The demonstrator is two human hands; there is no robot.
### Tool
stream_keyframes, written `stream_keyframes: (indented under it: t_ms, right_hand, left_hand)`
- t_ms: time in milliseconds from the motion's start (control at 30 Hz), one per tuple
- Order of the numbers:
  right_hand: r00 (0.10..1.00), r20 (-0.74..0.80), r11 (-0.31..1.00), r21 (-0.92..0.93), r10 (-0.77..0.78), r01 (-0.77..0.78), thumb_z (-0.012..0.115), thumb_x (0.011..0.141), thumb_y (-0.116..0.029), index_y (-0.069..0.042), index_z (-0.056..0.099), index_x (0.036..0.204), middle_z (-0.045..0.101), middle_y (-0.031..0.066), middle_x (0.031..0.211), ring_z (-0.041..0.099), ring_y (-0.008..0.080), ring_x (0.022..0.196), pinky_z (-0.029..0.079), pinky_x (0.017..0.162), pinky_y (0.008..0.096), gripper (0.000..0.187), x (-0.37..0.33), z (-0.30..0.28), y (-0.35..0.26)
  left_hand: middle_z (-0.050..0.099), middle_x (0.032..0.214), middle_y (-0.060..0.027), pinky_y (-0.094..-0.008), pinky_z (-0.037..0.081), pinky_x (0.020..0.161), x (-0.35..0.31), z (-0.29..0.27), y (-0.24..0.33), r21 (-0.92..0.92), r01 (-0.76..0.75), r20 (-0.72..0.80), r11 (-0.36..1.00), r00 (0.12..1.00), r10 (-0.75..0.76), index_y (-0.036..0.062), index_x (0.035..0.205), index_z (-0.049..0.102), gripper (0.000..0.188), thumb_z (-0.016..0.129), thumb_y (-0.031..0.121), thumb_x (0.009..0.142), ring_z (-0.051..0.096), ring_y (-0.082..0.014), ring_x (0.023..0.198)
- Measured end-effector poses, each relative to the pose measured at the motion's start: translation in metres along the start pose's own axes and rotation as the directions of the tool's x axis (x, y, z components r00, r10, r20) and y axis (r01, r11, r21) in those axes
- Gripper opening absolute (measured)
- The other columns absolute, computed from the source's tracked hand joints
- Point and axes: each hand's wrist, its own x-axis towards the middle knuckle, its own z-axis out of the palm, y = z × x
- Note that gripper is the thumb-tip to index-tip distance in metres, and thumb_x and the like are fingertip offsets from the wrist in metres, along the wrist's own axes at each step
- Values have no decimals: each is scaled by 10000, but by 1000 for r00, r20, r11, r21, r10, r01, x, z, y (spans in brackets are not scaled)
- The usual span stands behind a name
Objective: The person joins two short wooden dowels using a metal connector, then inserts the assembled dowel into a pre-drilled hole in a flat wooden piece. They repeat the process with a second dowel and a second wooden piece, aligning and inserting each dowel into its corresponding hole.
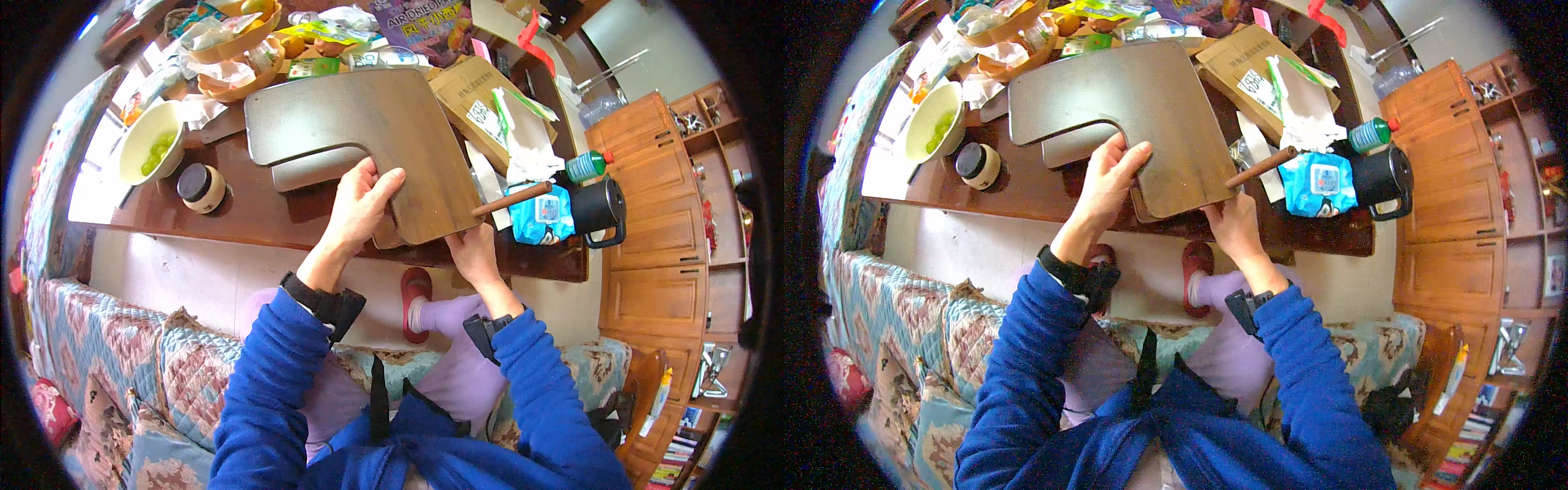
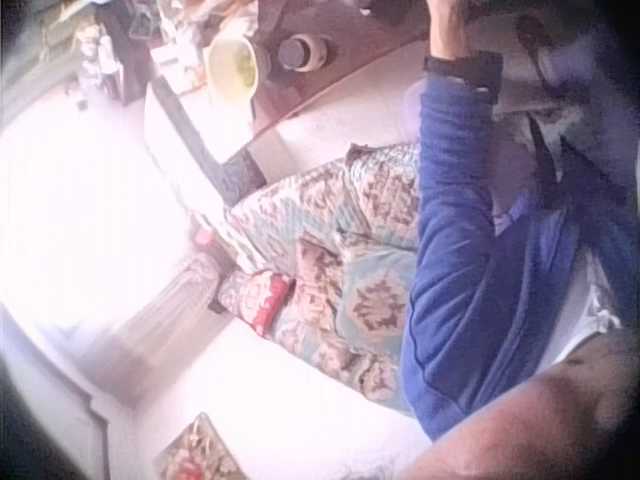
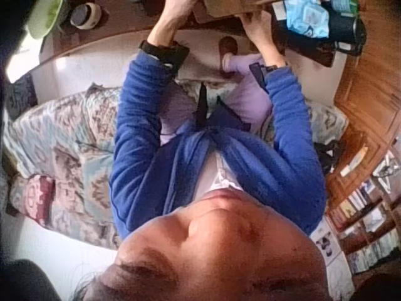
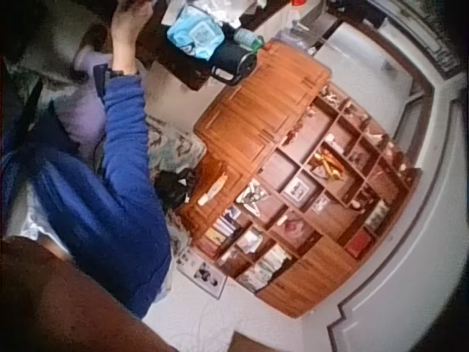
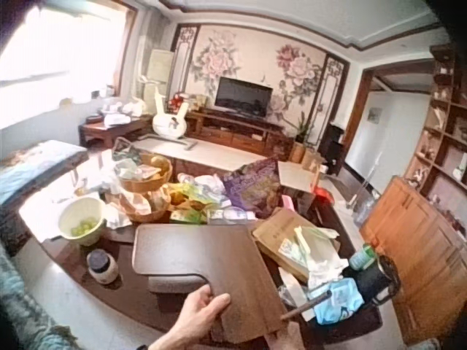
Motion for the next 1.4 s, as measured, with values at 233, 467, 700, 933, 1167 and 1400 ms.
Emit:
stream_keyframes:
  t_ms: [233,467,700,933,1167,1400]
  right_hand:
    - [999,34,999,-41,-13,15,705,875,-125,-48,618,1081,706,171,870,691,377,805,527,637,439,236,-1,7,3]
    - [994,87,997,-45,67,-63,712,863,-125,-40,634,1057,688,187,819,683,377,746,515,596,425,226,0,7,5]
    - [997,71,996,-89,8,-2,724,838,-119,-42,654,1051,693,188,821,676,377,740,517,625,415,237,1,4,10]
    - [971,182,986,-83,156,-143,662,910,-103,40,652,1043,738,138,880,742,223,757,568,690,339,195,1,-1,12]
    - [955,188,973,-41,229,-226,684,907,-126,31,675,1028,735,130,825,737,213,711,562,657,323,198,4,0,5]
    - [959,136,968,-18,249,-248,702,896,-150,23,678,1013,722,153,785,726,229,659,563,610,327,210,4,2,5]
  left_hand:
    - [657,1193,-100,-300,501,945,5,-3,-6,-7,-49,39,999,998,49,-54,1272,536,338,571,147,1002,622,-132,1045]
    - [654,1198,-110,-304,498,954,8,-6,-4,89,12,16,996,1000,-13,-61,1285,519,372,582,161,993,623,-143,1053]
    - [658,1193,-110,-310,505,949,11,-4,-4,19,-50,59,999,997,49,-70,1277,523,368,577,151,987,629,-153,1056]
    - [694,1036,-89,-267,533,816,21,0,-6,233,-7,-2,972,1000,7,-82,1140,606,344,619,203,948,639,-110,912]
    - [693,981,-85,-276,532,771,22,-1,-2,268,12,-23,963,1000,-7,-80,1119,616,345,627,211,936,638,-112,866]
    - [685,932,-75,-281,531,715,20,1,-6,130,-62,-27,990,997,66,-79,1101,621,344,633,215,924,623,-104,814]
